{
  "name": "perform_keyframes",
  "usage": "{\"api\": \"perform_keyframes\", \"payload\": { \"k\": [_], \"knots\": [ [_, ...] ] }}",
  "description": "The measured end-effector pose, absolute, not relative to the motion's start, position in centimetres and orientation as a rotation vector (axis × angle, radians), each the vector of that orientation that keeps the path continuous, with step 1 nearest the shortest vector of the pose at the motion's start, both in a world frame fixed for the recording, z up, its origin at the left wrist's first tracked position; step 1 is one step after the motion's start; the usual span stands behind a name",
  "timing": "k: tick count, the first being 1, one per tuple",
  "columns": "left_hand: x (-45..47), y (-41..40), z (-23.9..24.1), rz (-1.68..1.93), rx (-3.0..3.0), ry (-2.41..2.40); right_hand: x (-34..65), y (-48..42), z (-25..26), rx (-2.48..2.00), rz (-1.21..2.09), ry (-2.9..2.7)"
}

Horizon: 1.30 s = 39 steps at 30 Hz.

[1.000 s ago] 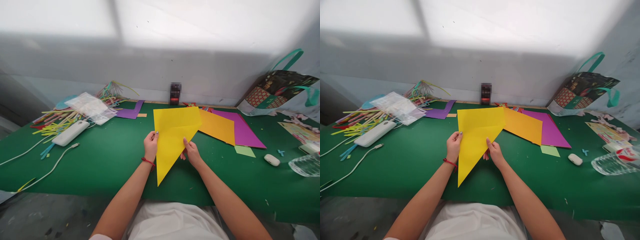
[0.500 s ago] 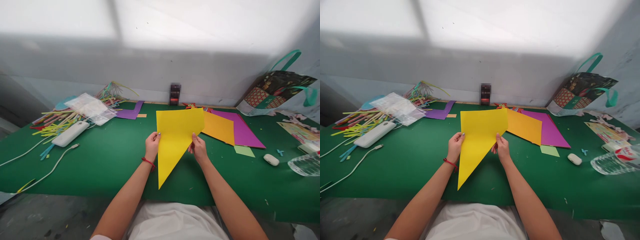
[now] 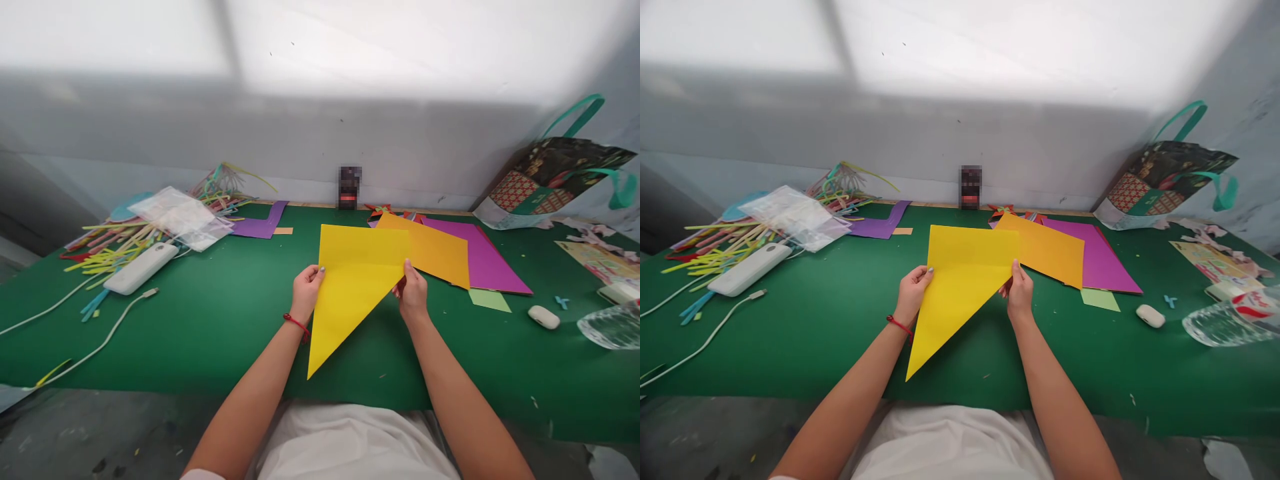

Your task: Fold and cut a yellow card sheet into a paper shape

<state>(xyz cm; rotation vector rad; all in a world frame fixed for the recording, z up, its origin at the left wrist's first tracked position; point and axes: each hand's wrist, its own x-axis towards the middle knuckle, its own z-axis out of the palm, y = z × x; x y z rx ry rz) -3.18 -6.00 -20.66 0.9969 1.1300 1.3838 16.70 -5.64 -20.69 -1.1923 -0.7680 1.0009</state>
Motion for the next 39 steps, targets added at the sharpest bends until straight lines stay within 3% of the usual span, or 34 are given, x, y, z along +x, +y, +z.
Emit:
{"api": "perform_keyframes", "payload": {
  "k": [6, 13, 21, 26, 32, 34, 39],
  "knots": [
    [-3.2, -6.3, -20.0, 1.364, 0.86, 1.086, 18.8, -5.2, -19.8, -1.196, 1.189, -0.908],
    [-4.0, -6.6, -19.3, 1.083, 0.596, 0.92, 22.2, -5.5, -19.3, -1.171, 1.477, -1.117],
    [-3.6, -6.0, -20.2, 1.211, 0.759, 0.899, 19.0, -4.6, -19.9, -1.047, 1.257, -0.745],
    [-2.4, -6.5, -19.7, 1.132, 0.946, 0.917, 15.8, -5.4, -20.7, -1.047, 1.401, -0.927],
    [-2.6, -6.0, -20.7, 1.264, 0.718, 1.141, 13.6, -6.2, -21.8, -1.039, 1.537, -1.17],
    [-2.9, -5.8, -20.9, 1.353, 0.66, 1.232, 14.0, -5.6, -22.0, -1.101, 1.385, -1.259],
    [-3.0, -5.6, -20.6, 1.373, 0.676, 1.294, 16.8, -3.2, -22.7, -1.403, 0.432, -1.617]
  ]
}}
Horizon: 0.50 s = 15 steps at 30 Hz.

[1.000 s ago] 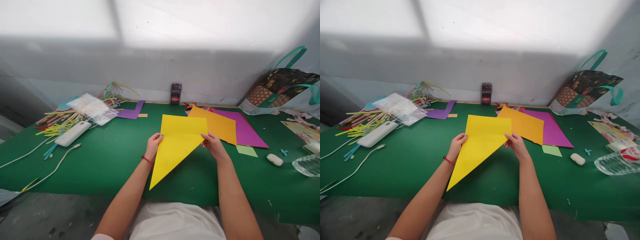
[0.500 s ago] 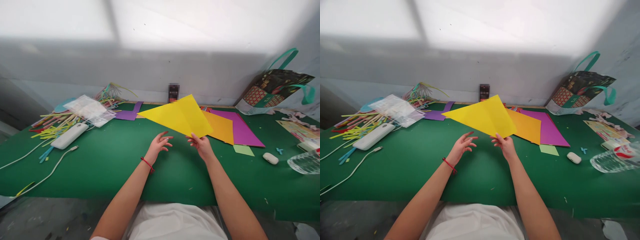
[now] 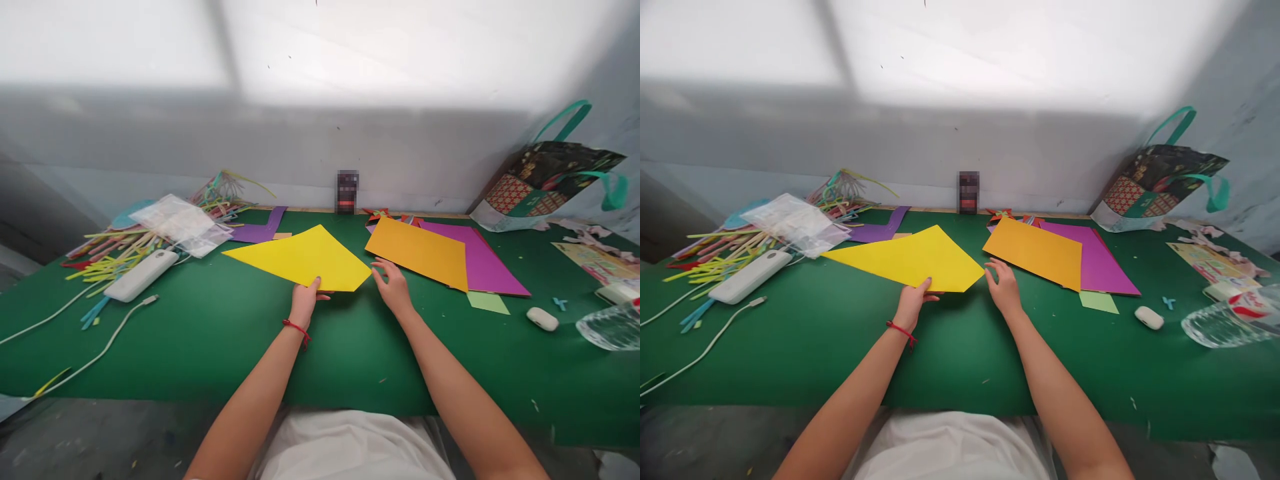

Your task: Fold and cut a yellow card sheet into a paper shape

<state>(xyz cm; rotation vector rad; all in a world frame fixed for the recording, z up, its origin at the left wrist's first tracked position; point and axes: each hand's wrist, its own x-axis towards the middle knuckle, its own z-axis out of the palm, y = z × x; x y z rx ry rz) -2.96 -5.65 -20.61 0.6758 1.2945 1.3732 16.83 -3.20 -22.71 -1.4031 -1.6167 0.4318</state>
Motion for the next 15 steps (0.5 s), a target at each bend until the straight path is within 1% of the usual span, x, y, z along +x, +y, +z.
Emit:
{"api": "perform_keyframes", "payload": {
  "k": [2, 5, 9, 15],
  "knots": [
    [-2.8, -5.7, -20.5, 1.36, 0.681, 1.291, 17.9, -2.2, -23.2, -1.557, 0.206, -1.732],
    [-2.7, -5.8, -20.4, 1.349, 0.663, 1.278, 18.9, -1.1, -24.0, -1.812, -0.01, -1.839],
    [-2.8, -5.8, -20.3, 1.355, 0.662, 1.264, 19.4, 0.0, -24.1, -1.988, -0.06, -1.773],
    [-2.9, -5.5, -21.2, 1.36, 0.689, 1.274, 21.4, 1.1, -22.8, -1.938, -0.189, -1.457]
  ]
}}
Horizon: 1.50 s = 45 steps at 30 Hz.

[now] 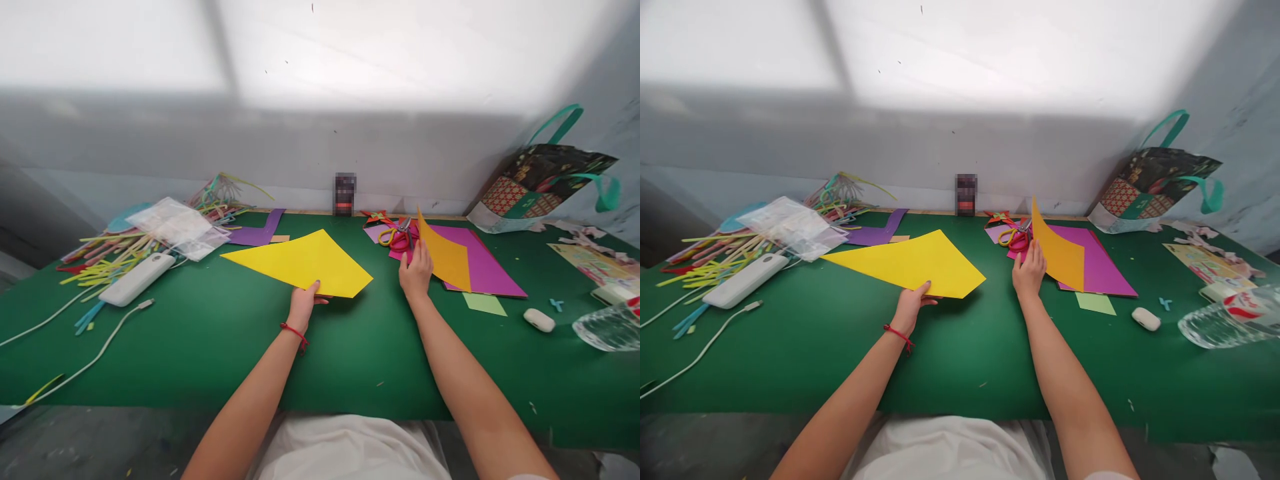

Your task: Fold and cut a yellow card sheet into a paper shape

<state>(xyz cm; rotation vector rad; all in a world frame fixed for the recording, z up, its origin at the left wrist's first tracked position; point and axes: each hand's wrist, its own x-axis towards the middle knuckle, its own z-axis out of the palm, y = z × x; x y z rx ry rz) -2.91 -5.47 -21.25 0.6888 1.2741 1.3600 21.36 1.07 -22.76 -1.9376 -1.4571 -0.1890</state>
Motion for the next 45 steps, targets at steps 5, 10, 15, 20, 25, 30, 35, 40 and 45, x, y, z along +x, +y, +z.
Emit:
{"api": "perform_keyframes", "payload": {
  "k": [5, 10, 15, 20, 25, 30, 35, 40, 45],
  "knots": [
    [-3.0, -5.1, -22.3, 1.381, 0.722, 1.3, 23.1, 1.9, -22.9, -2.017, -0.23, -1.313],
    [-2.9, -5.1, -22.3, 1.376, 0.739, 1.279, 22.7, 2.1, -23.2, -2.09, -0.216, -1.421],
    [-2.8, -5.1, -22.1, 1.369, 0.722, 1.29, 20.2, 3.4, -22.2, -1.936, -0.284, -1.91],
    [-2.8, -5.6, -21.3, 1.336, 0.719, 1.268, 17.7, 6.7, -21.2, -2.17, -0.157, -1.982],
    [-2.8, -6.0, -20.8, 1.331, 0.715, 1.26, 18.2, 8.4, -20.6, -2.262, -0.012, -1.973],
    [-2.7, -6.0, -20.8, 1.347, 0.722, 1.25, 19.7, 8.5, -20.0, -2.259, 0.032, -1.985],
    [-2.7, -5.9, -20.8, 1.346, 0.713, 1.255, 20.0, 8.5, -20.5, -2.249, 0.033, -1.945],
    [-2.7, -6.1, -20.7, 1.357, 0.737, 1.246, 19.1, 8.3, -21.7, -2.165, 0.047, -1.852],
    [-2.8, -6.1, -20.6, 1.363, 0.701, 1.256, 19.7, 8.8, -20.6, -2.079, 0.046, -1.614]
  ]
}}
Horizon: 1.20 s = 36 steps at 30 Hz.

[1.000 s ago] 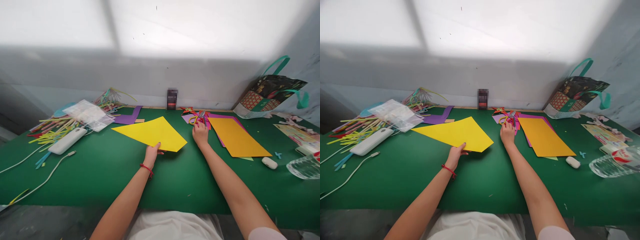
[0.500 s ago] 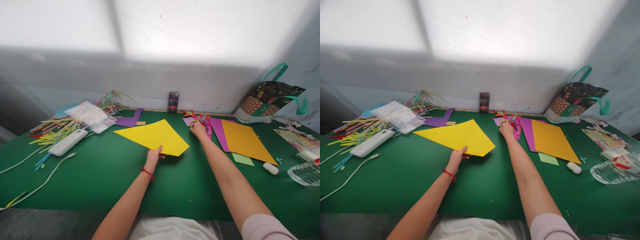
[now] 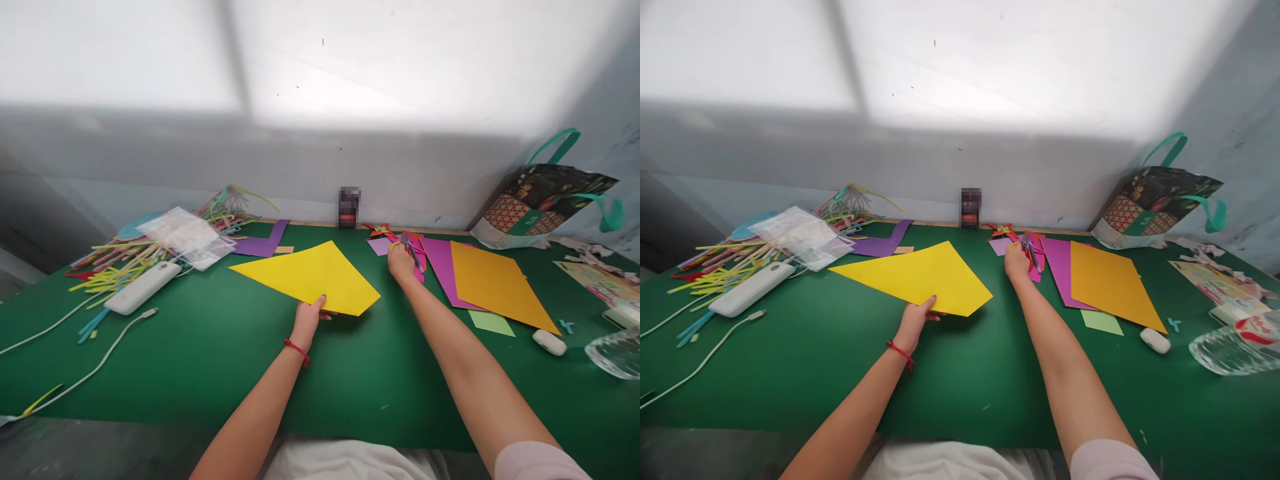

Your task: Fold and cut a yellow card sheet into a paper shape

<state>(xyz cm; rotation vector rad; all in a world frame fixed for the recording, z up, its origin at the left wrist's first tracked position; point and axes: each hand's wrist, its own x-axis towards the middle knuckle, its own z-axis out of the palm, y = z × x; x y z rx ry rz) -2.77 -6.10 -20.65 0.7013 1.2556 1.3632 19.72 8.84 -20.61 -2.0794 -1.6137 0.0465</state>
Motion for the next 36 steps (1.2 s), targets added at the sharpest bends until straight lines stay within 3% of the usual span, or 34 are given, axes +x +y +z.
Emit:
{"api": "perform_keyframes", "payload": {
  "k": [8, 11, 18, 21, 28, 32, 36],
  "knots": [
    [-2.8, -6.0, -20.8, 1.411, 0.678, 1.241, 19.6, 7.5, -18.2, -1.7, 0.029, -1.349],
    [-3.0, -6.0, -20.7, 1.441, 0.682, 1.238, 17.4, 5.1, -19.3, -1.337, 0.254, -1.383],
    [-3.1, -6.0, -20.7, 1.473, 0.691, 1.259, 16.8, 1.0, -19.6, -1.255, 1.048, -1.592],
    [-3.1, -6.1, -20.5, 1.473, 0.692, 1.244, 17.2, 0.1, -18.8, -1.186, 1.169, -1.649],
    [-3.4, -6.0, -20.7, 1.621, 0.613, 1.227, 16.3, -2.0, -19.0, -1.401, 0.995, -1.944],
    [-3.8, -5.8, -20.9, 1.742, 0.549, 1.219, 15.7, -3.4, -20.4, -1.397, 0.688, -2.466],
    [-4.0, -5.9, -20.7, 1.804, 0.572, 1.183, 15.3, -4.5, -21.1, -1.457, 0.399, -2.509]
  ]
}}
